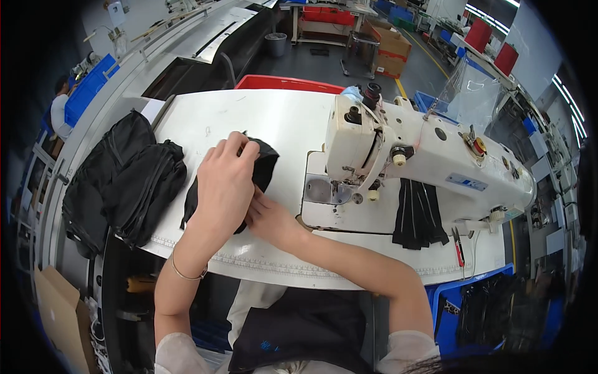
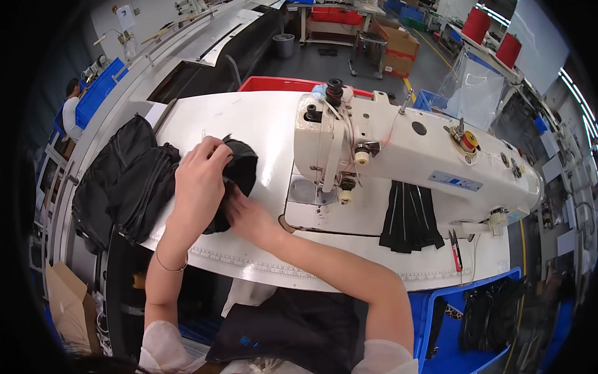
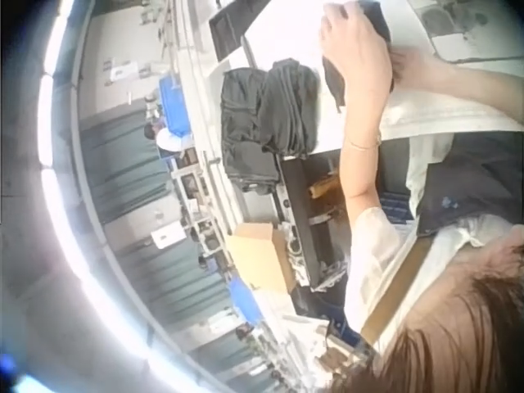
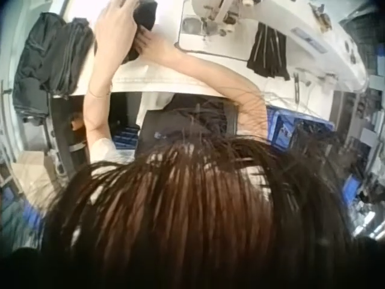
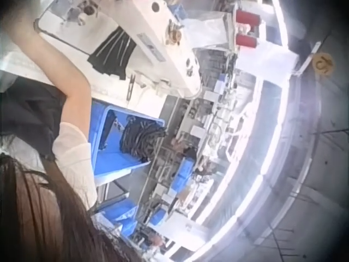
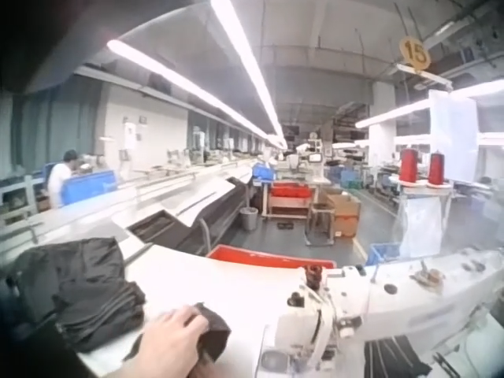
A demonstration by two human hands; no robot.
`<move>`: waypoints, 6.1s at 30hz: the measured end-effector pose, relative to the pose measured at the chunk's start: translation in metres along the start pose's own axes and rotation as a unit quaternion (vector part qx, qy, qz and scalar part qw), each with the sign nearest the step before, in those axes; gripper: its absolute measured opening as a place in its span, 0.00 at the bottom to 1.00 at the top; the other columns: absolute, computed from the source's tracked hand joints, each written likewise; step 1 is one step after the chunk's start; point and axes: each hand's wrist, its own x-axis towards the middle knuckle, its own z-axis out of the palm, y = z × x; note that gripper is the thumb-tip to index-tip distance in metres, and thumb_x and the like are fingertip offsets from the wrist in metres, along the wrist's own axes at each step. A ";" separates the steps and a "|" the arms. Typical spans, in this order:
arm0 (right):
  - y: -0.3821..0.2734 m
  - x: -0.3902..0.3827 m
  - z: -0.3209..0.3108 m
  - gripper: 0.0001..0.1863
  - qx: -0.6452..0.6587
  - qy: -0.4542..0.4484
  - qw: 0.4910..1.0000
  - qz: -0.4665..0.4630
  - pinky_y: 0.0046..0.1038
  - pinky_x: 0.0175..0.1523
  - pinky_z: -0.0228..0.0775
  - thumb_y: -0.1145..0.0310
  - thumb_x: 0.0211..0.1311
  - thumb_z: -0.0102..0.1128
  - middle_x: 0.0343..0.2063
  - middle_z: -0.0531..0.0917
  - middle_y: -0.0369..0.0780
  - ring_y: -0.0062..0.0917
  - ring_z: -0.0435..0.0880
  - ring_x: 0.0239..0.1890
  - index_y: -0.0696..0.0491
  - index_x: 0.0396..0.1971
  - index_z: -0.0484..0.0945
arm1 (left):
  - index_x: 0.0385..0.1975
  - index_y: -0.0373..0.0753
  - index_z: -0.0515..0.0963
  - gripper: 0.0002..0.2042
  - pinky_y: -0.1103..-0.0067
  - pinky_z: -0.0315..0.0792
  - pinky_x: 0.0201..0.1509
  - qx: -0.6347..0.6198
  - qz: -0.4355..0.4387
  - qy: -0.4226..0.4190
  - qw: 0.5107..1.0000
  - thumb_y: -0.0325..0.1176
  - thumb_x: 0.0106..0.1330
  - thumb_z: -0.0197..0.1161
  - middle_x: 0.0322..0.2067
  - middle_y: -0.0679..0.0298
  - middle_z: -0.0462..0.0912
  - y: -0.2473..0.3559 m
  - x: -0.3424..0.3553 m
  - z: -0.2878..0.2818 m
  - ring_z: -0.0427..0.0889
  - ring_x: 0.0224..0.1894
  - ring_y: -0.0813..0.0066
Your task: The recorder is using an industrial sewing machine to sew labels and small straps onto pieces of black fabric.
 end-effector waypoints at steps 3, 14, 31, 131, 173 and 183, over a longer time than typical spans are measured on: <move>0.016 -0.024 -0.017 0.25 -0.023 0.039 0.999 -0.001 0.40 0.72 0.42 0.68 0.53 0.52 0.58 0.70 0.44 0.35 0.62 0.64 0.59 0.52 0.72 | 0.29 0.33 0.74 0.03 0.71 0.71 0.37 -0.048 -0.022 -0.073 0.996 0.22 0.56 0.59 0.28 0.57 0.74 -0.007 0.007 0.000 0.76 0.34 0.59; 0.059 -0.005 -0.008 0.15 -0.275 -0.047 0.955 -0.095 0.39 0.67 0.50 0.64 0.53 0.55 0.46 0.79 0.36 0.35 0.67 0.58 0.49 0.40 0.83 | 0.30 0.32 0.79 0.04 0.73 0.71 0.41 -0.102 -0.041 -0.090 0.990 0.22 0.55 0.60 0.29 0.59 0.79 -0.015 0.013 -0.032 0.77 0.36 0.65; 0.033 -0.129 -0.020 0.25 0.407 0.036 0.913 -0.009 0.47 0.69 0.50 0.66 0.41 0.61 0.51 0.72 0.52 0.45 0.62 0.63 0.69 0.39 0.74 | 0.35 0.38 0.71 0.11 0.73 0.73 0.28 -0.127 0.106 -0.196 0.966 0.33 0.55 0.62 0.30 0.62 0.75 0.009 0.003 0.144 0.80 0.33 0.64; -0.030 -0.146 -0.132 0.18 0.660 0.183 0.626 0.373 0.22 0.43 0.72 0.74 0.57 0.62 0.35 0.84 0.40 0.21 0.82 0.36 0.55 0.49 0.77 | 0.41 0.31 0.75 0.15 0.83 0.78 0.47 -0.675 -0.133 -0.163 0.707 0.18 0.52 0.67 0.51 0.54 0.72 0.077 -0.094 -0.018 0.79 0.42 0.78; -0.065 -0.155 -0.141 0.15 0.606 0.146 0.709 0.331 0.33 0.55 0.67 0.70 0.55 0.65 0.51 0.76 0.43 0.32 0.74 0.55 0.55 0.44 0.79 | 0.32 0.34 0.77 0.03 0.76 0.68 0.51 -0.709 -0.093 -0.276 0.642 0.22 0.60 0.61 0.41 0.59 0.74 0.072 -0.109 -0.034 0.73 0.46 0.72; -0.015 -0.174 -0.149 0.09 0.814 0.033 0.387 0.432 0.17 0.31 0.74 0.76 0.65 0.53 0.26 0.82 0.39 0.18 0.81 0.24 0.62 0.42 0.76 | 0.51 0.34 0.75 0.20 0.78 0.66 0.52 -0.804 -0.040 -0.430 0.409 0.31 0.58 0.66 0.45 0.60 0.77 0.065 -0.074 0.053 0.73 0.45 0.73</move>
